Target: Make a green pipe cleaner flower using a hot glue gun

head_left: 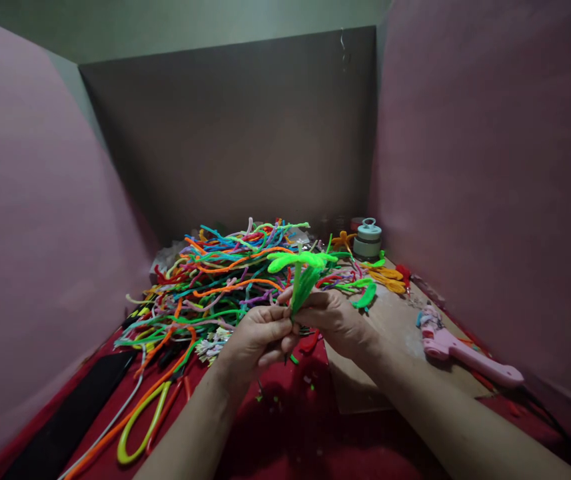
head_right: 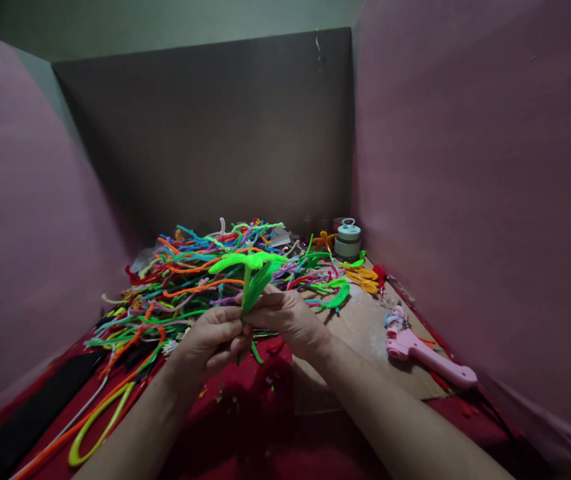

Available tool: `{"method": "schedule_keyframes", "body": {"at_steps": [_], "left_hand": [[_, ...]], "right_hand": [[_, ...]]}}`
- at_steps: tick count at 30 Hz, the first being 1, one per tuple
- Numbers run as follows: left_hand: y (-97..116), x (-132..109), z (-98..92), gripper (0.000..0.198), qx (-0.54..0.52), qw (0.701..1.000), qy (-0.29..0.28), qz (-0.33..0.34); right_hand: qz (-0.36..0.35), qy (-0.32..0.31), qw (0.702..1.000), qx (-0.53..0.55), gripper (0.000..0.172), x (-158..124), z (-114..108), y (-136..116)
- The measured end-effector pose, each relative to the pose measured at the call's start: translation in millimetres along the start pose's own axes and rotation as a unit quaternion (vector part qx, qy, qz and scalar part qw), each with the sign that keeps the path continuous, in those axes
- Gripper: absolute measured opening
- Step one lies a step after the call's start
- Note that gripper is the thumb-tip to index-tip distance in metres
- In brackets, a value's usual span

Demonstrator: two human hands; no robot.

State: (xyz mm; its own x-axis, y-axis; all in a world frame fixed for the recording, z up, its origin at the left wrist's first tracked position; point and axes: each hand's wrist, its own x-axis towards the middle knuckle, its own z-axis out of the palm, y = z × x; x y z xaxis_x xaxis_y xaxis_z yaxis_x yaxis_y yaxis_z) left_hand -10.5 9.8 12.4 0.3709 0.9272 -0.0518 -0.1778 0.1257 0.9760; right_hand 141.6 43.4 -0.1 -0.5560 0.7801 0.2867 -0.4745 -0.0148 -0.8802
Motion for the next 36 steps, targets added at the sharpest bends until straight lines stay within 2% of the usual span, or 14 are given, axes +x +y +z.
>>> {"method": "schedule_keyframes", "body": {"at_steps": [2, 5, 9, 11, 13, 18, 21, 23, 24, 26, 28, 30, 33, 36], "left_hand": [[2.8, 0.9, 2.9, 0.025, 0.004, 1.0, 0.008, 0.005], [3.6, 3.3, 7.9, 0.025, 0.024, 0.999, 0.03, 0.034], [-4.2, 4.1, 15.8, 0.019, 0.124, 0.972, 0.159, 0.119], [-8.9, 2.6, 19.1, 0.017, 0.204, 0.945, 0.198, 0.164], [-12.4, 1.0, 20.7, 0.014, 0.291, 0.909, 0.205, 0.215], [-18.7, 2.3, 16.0, 0.013, 0.459, 0.787, 0.209, 0.356], [-23.7, 4.5, 12.1, 0.012, 0.517, 0.738, 0.221, 0.374], [-25.2, 4.7, 11.4, 0.012, 0.533, 0.727, 0.236, 0.363], [-24.9, 4.2, 11.6, 0.013, 0.532, 0.731, 0.241, 0.353], [-22.0, 2.8, 13.1, 0.013, 0.504, 0.759, 0.242, 0.333], [-17.1, 1.2, 14.8, 0.014, 0.448, 0.811, 0.23, 0.298], [-11.9, -0.1, 15.4, 0.016, 0.363, 0.876, 0.212, 0.238], [-6.1, -1.7, 12.8, 0.021, 0.217, 0.953, 0.158, 0.144], [-2.9, -4.0, 8.7, 0.02, 0.118, 0.983, 0.098, 0.104]], "right_hand": [[-0.014, 0.014, 1.0, -0.008, 0.01, 0.4, 2.1, 0.0], [-0.029, 0.024, 0.999, 0.0, 0.007, 1.5, 4.6, 1.4], [-0.064, 0.095, 0.993, 0.021, 0.008, 3.4, 6.7, 8.3], [-0.077, 0.127, 0.988, 0.03, 0.005, 4.1, 7.9, 11.7], [-0.086, 0.147, 0.985, 0.036, 0.003, 4.3, 9.4, 13.2], [-0.108, 0.159, 0.981, 0.004, 0.007, 2.4, 12.7, 10.3], [-0.117, 0.157, 0.98, -0.04, 0.006, 0.9, 13.0, 10.1], [-0.12, 0.175, 0.973, -0.09, 0.007, 0.8, 12.4, 11.6], [-0.12, 0.186, 0.969, -0.108, 0.008, 1.1, 12.0, 12.6], [-0.111, 0.192, 0.969, -0.11, 0.008, 2.1, 11.2, 14.2], [-0.097, 0.177, 0.977, -0.065, 0.007, 3.2, 10.3, 14.1], [-0.092, 0.146, 0.985, -0.026, 0.006, 3.8, 9.2, 11.8], [-0.1, 0.093, 0.99, -0.028, 0.007, 3.4, 6.5, 5.0], [-0.096, 0.051, 0.993, -0.056, 0.011, 2.0, 2.5, -2.1]]}}
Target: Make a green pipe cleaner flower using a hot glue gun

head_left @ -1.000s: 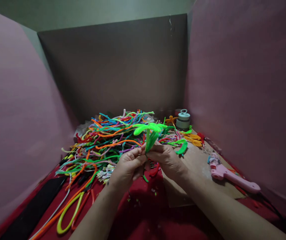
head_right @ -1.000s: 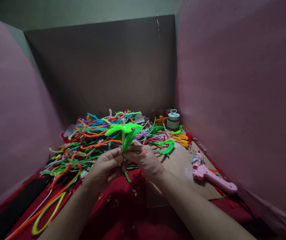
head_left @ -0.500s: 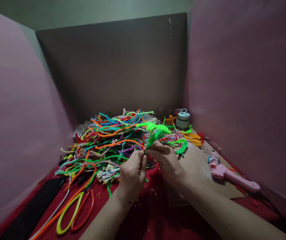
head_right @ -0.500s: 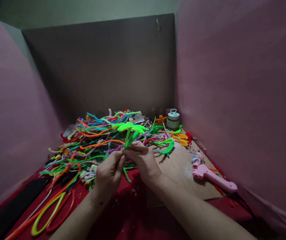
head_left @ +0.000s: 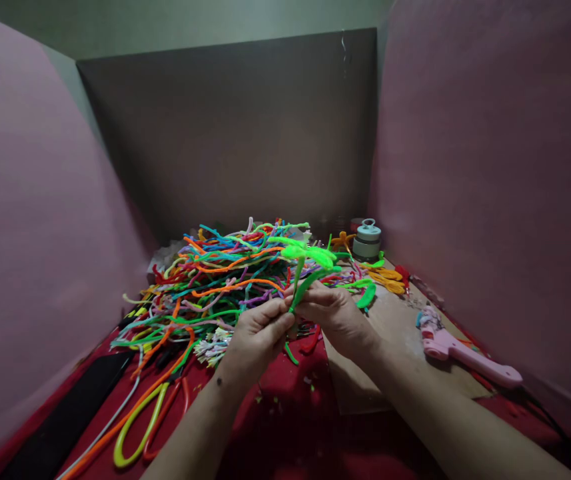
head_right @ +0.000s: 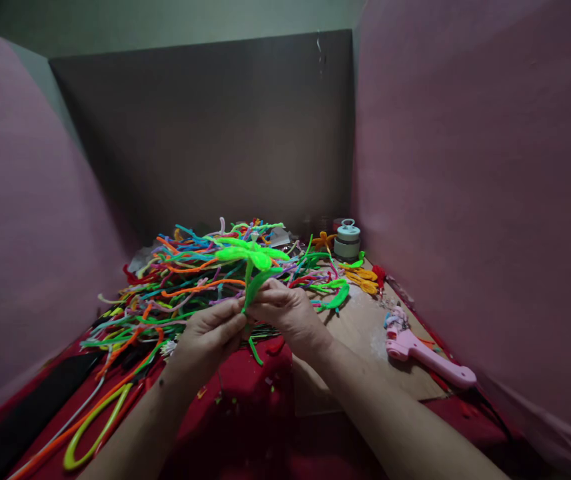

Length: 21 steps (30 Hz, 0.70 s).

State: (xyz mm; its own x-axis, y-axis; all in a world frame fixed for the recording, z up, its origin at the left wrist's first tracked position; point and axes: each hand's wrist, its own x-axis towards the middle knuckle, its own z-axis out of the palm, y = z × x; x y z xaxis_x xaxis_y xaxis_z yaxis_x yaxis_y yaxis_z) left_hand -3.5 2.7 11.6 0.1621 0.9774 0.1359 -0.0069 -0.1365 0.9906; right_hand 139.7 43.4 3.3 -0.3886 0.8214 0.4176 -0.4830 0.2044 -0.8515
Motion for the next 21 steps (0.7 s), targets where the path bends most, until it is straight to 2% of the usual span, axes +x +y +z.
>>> {"method": "schedule_keyframes", "body": {"at_steps": [5, 8, 10, 12, 15, 18, 21], "left_hand": [[0.0, -1.8, -2.9, 0.018, -0.119, 0.991, -0.062, -0.024], [-4.1, -1.0, -4.7, 0.019, -0.132, 0.983, -0.122, -0.025], [-6.3, -0.3, -6.9, 0.019, -0.118, 0.983, -0.139, -0.026], [-5.9, 0.2, -8.5, 0.019, -0.09, 0.987, -0.132, -0.032], [-0.5, 0.2, -7.0, 0.02, -0.018, 0.994, -0.101, -0.025], [4.4, 0.0, -0.4, 0.018, 0.09, 0.994, -0.042, 0.033], [2.6, -0.6, 5.5, 0.016, 0.209, 0.97, 0.035, 0.118]], "right_hand": [[0.016, -0.062, 0.998, 0.016, 0.011, -2.3, -5.2, -6.3], [0.048, -0.086, 0.993, 0.061, 0.014, -4.3, -3.5, -7.3], [0.078, -0.094, 0.987, 0.1, 0.02, -4.8, -1.6, -6.6], [0.091, -0.086, 0.985, 0.122, 0.019, -4.3, -0.6, -4.7], [0.073, -0.035, 0.991, 0.109, 0.008, -2.2, -1.8, -0.4], [0.039, 0.018, 0.997, 0.072, 0.006, 0.0, -3.3, 3.4], [0.013, 0.051, 0.998, 0.042, 0.004, 1.4, -1.5, 5.4]]}}
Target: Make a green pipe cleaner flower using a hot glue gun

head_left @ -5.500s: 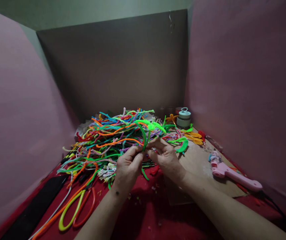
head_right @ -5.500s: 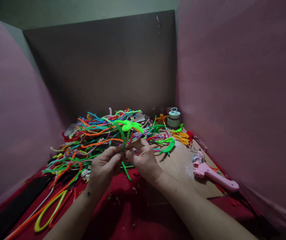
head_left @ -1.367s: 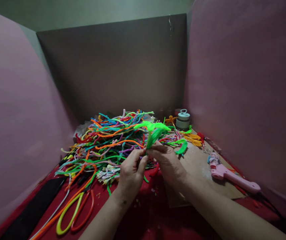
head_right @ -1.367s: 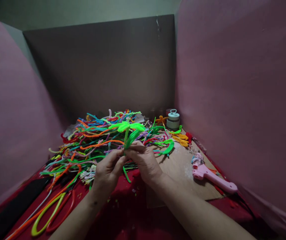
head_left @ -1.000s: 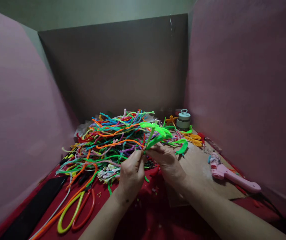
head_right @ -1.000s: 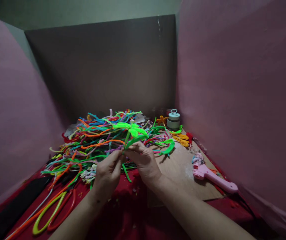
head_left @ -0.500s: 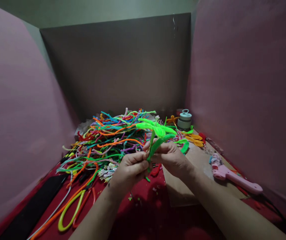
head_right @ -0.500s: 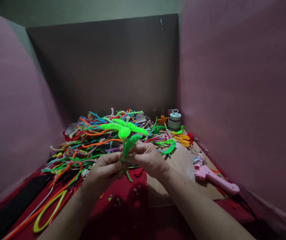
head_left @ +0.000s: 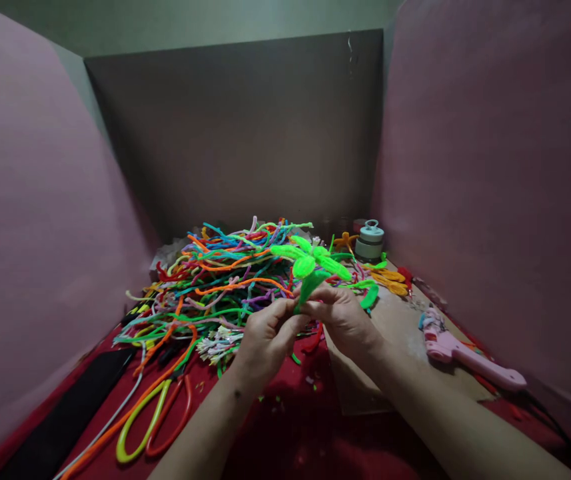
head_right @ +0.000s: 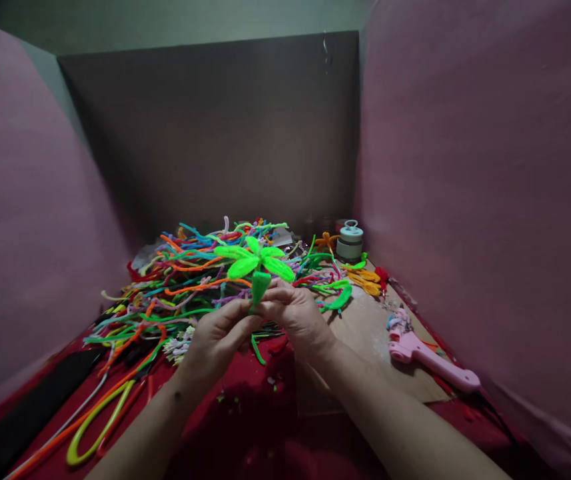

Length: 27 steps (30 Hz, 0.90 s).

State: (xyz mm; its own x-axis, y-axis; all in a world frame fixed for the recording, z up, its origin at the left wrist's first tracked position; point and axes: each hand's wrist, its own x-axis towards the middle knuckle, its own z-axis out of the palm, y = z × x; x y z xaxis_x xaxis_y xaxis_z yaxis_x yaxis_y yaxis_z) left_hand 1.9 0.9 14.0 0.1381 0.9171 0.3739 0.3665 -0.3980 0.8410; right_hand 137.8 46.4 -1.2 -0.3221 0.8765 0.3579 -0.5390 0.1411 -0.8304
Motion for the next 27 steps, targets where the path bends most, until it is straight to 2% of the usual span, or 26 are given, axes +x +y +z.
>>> {"method": "schedule_keyframes", "body": {"at_steps": [3, 6, 10, 13, 17, 20, 23, 27], "left_hand": [[-4.7, -2.0, 2.6, 0.016, 0.09, 0.992, 0.047, 0.075], [-8.0, -2.2, 1.5, 0.02, 0.094, 0.99, 0.052, 0.086], [-4.7, 0.0, 1.6, 0.019, -0.004, 0.999, 0.032, 0.015], [-0.1, 1.1, 4.1, 0.017, -0.078, 0.996, 0.025, -0.039], [1.6, 1.9, 5.3, 0.019, -0.135, 0.988, 0.032, -0.072], [-1.9, 2.7, 2.8, 0.022, -0.188, 0.977, 0.011, -0.1], [-6.1, 2.5, -0.5, 0.018, -0.275, 0.952, -0.032, -0.131], [-8.5, 0.7, -2.8, 0.02, -0.342, 0.926, -0.079, -0.139]], "right_hand": [[-0.007, 0.023, 1.0, -0.009, 0.006, -0.3, 3.6, 0.7], [-0.002, 0.018, 1.0, -0.009, 0.007, -1.5, 5.5, 0.3], [0.002, 0.001, 0.999, -0.037, 0.01, -2.8, 5.3, -2.3], [-0.002, 0.012, 0.999, -0.047, 0.012, -3.0, 5.0, -3.4], [0.002, 0.024, 0.999, -0.035, 0.013, -3.1, 4.5, -0.8], [0.019, 0.015, 1.0, 0.009, 0.009, -3.2, 3.4, 0.6], [0.04, -0.038, 0.998, 0.029, 0.008, -3.5, 1.1, -2.6], [0.043, -0.115, 0.992, -0.016, 0.007, -4.5, -2.8, -9.4]]}}
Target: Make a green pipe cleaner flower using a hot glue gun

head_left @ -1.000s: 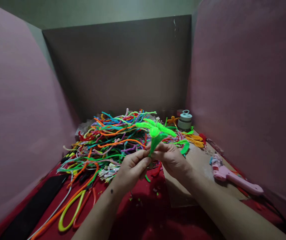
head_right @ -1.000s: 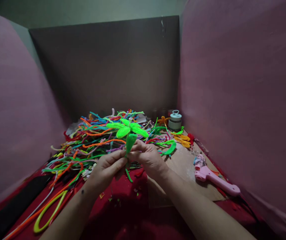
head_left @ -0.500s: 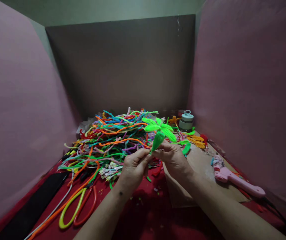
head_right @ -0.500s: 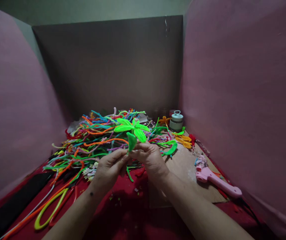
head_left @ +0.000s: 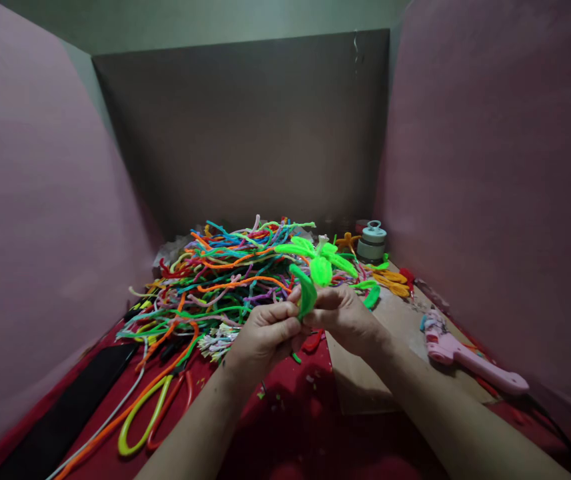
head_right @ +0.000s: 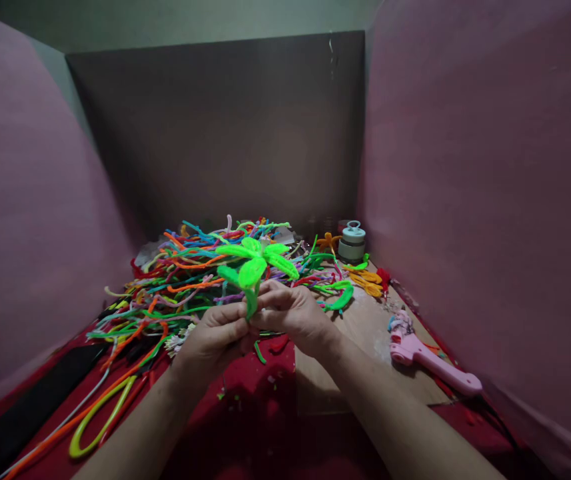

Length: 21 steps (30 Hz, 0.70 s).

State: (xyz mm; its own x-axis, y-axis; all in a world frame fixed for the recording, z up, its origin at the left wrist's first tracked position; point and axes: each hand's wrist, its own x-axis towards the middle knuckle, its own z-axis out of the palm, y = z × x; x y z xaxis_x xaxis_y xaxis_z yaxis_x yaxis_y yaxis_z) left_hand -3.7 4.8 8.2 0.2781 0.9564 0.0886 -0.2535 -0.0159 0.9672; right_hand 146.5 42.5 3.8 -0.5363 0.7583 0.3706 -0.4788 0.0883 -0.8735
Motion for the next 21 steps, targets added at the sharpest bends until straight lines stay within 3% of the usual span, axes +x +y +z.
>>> {"method": "schedule_keyframes", "body": {"at_steps": [6, 10, 15, 21], "left_hand": [[-1.8, -1.1, -4.4, 0.026, -0.018, 0.998, -0.058, -0.002], [-2.2, 0.2, -7.2, 0.028, -0.009, 0.998, -0.064, 0.002], [2.2, 2.5, -1.4, 0.022, 0.123, 0.992, 0.018, 0.023], [-2.1, 1.4, 9.1, 0.016, 0.269, 0.945, 0.132, 0.128]], "right_hand": [[0.015, -0.025, 0.999, -0.045, 0.011, -1.3, 0.9, -2.6], [-0.029, -0.003, 0.997, -0.065, 0.005, -0.8, 3.7, -4.0], [-0.082, 0.086, 0.993, -0.023, 0.003, 2.5, 7.0, -2.0], [-0.095, 0.174, 0.979, -0.035, 0.006, 5.3, 10.5, 11.6]]}}
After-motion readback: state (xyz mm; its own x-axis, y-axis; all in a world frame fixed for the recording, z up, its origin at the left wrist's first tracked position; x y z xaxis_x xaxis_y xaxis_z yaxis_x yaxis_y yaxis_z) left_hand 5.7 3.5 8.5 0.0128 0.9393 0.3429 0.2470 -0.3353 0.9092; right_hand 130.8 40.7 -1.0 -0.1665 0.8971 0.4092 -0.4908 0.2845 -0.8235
